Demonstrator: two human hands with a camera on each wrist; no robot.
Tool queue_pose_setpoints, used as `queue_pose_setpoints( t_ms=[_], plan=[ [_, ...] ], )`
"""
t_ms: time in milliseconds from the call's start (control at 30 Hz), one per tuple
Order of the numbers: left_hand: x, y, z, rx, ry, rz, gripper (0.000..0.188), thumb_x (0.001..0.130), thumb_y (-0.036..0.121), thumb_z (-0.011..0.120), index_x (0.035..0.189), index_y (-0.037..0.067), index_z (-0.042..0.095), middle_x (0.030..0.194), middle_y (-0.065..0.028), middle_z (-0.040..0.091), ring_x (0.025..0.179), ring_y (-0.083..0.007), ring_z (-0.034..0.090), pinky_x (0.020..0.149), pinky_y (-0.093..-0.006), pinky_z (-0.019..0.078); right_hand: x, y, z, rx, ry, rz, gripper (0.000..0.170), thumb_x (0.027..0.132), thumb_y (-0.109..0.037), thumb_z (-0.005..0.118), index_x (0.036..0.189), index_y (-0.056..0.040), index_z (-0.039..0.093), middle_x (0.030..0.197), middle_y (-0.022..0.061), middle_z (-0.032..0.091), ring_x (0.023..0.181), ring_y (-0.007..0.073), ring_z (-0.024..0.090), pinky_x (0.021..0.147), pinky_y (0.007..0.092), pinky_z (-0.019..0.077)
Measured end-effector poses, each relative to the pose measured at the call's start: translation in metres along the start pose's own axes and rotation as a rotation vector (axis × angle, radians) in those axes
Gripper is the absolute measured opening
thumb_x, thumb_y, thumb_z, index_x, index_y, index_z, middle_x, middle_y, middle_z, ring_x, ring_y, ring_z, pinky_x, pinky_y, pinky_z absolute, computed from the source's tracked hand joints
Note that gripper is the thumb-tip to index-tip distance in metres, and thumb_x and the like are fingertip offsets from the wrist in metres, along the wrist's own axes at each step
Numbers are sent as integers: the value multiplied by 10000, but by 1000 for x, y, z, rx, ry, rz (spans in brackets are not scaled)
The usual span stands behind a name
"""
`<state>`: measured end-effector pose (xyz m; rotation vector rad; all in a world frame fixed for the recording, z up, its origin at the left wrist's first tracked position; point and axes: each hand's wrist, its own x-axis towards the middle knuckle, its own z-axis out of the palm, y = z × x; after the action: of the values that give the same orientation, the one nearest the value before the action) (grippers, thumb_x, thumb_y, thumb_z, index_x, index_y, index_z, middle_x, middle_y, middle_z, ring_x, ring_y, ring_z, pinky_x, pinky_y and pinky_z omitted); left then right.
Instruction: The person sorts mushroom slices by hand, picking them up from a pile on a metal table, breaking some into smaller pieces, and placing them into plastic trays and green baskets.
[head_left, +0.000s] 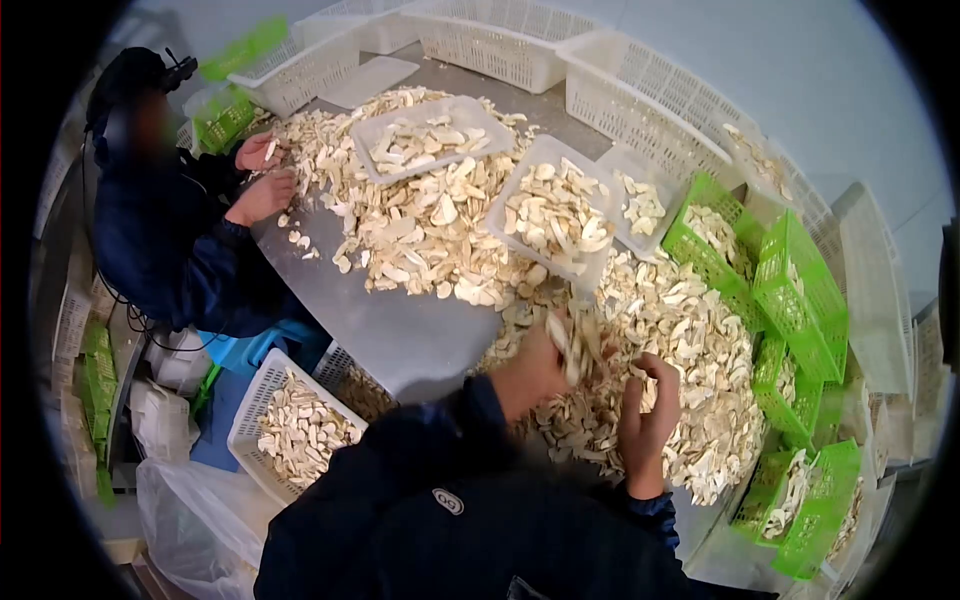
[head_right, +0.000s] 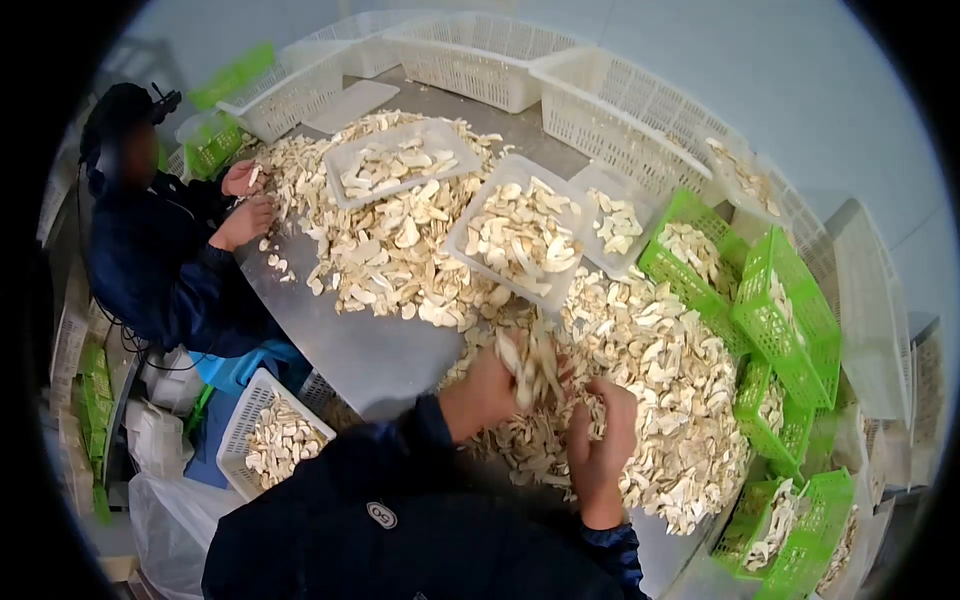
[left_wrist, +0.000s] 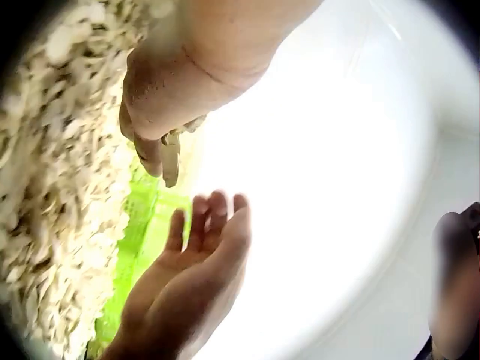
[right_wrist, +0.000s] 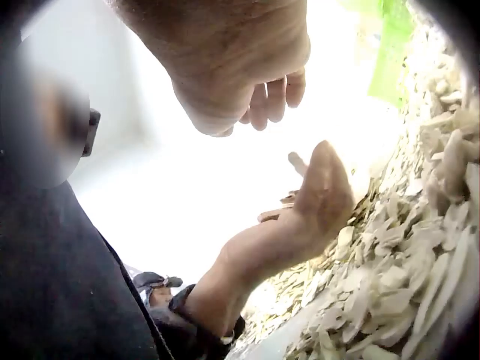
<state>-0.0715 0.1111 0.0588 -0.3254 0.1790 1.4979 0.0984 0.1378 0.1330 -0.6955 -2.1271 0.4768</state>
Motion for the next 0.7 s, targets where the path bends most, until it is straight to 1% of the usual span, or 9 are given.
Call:
queue_pose_setpoints(
  t_ms=[67,133,200,233,333,400,500,600,700],
  plan=[
    [32,40,25,93,-446,1,579,1003,501,311,1285,30,496,1151,-203,599,1043,-375,607,950,-578,475,-14,12,-7,-71,50,128,258,870,8,616,1127,4,594,997,142,630,920,274,607,849,355,481],
    [35,56,86,132,-98,294,674,989,540,327,1382,-3,397,1255,-252,513,1115,-361,552,1041,-559,416,-29,24,-20,-50,98,223,248,903,-30,609,1147,5,593,999,127,635,904,250,600,848,348,478],
    [31,67,95,-42,51,256,724,985,540,362,1430,-30,311,1310,-284,442,1171,-363,501,1108,-553,346,-45,35,-35,-72,156,347,226,931,-61,596,1145,11,610,993,103,648,893,204,588,845,329,471],
    [15,51,110,-44,222,304,693,1014,537,330,1437,-11,292,1404,-291,415,1289,-365,465,1112,-527,364,-54,45,-44,-65,188,404,215,935,-66,597,1133,15,618,970,92,654,869,181,588,826,313,475],
    [-3,38,53,441,76,99,610,1032,468,353,1420,-3,343,1367,-245,482,1261,-322,509,1051,-460,441,-84,66,-70,-36,212,560,194,945,-84,603,1100,27,636,902,57,662,764,111,577,736,259,483],
    [-32,39,26,839,21,-164,535,1038,437,368,1356,16,456,1270,-202,585,1123,-277,622,894,-385,538,-105,74,-87,163,47,718,179,950,-67,598,1099,21,644,851,32,647,699,81,576,653,225,472],
    [-87,60,4,1349,-94,-546,457,1030,401,423,1220,30,612,1164,-141,670,935,-241,700,722,-327,572,-107,49,-104,512,-421,1040,204,938,-66,621,1124,15,640,802,11,647,682,84,576,633,235,477],
    [-105,55,-14,1607,-47,-889,400,1023,347,475,1184,25,648,1126,-112,689,900,-207,709,707,-302,571,-116,50,-97,323,-1022,701,244,936,-129,629,1146,-7,638,829,64,693,686,121,654,638,267,513],
    [-99,40,-27,1728,-68,-991,368,1010,325,523,1161,18,657,1063,-93,708,867,-184,713,712,-284,566,-97,45,-70,380,-1017,832,224,954,-169,604,1067,17,655,763,76,679,620,116,647,587,244,504]
  ],
)
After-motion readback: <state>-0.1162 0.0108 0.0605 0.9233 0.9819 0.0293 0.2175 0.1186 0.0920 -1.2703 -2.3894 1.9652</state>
